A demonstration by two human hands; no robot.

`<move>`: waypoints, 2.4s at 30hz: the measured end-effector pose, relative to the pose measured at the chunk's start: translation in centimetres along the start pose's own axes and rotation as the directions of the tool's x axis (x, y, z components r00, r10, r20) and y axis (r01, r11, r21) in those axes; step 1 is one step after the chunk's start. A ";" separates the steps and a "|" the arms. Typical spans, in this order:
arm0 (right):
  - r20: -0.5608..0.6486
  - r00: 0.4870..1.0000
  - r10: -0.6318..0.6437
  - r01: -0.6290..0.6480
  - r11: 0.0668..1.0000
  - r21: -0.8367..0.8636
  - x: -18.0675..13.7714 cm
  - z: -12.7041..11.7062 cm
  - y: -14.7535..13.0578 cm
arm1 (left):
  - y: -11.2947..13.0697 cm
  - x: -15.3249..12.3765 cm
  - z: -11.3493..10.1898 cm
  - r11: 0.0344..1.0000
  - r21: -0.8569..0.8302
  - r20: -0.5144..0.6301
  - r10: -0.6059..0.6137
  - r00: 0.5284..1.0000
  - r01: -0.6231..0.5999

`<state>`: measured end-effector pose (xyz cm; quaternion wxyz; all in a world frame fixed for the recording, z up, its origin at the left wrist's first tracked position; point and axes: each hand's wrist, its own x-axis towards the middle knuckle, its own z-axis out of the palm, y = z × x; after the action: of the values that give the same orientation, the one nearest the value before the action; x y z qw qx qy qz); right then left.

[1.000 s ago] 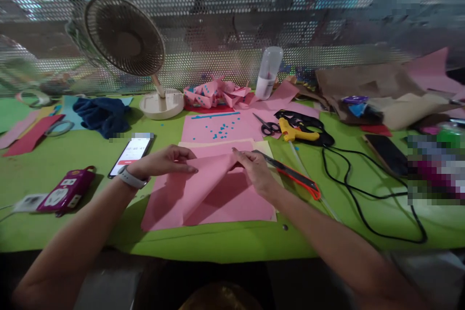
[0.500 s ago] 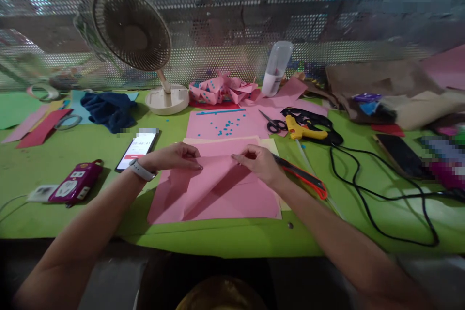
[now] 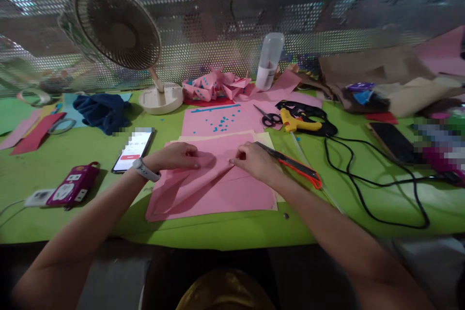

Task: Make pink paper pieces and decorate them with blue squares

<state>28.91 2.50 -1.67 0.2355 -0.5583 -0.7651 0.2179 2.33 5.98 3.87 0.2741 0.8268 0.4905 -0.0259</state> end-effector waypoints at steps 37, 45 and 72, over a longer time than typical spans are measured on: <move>-0.074 0.996 0.048 -0.036 0.986 0.161 0.7 -1.0 0.2 | 2.7 -0.2 3.5 0.617 0.617 0.030 0.603 0.797 -0.489; 0.321 0.895 -0.309 0.386 0.899 -0.209 -2.5 -0.5 -1.8 | 2.9 -0.7 4.0 0.552 0.712 0.022 0.600 0.800 -0.434; 0.391 0.878 -0.277 0.403 0.868 -0.290 -4.1 0.6 -0.7 | 1.8 -5.2 5.0 0.528 0.708 0.105 0.578 0.810 -0.469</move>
<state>29.14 -1.66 -2.24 0.0293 -0.4005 -0.9080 0.1195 2.24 -1.22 2.03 -0.1041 0.9741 0.1888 -0.0685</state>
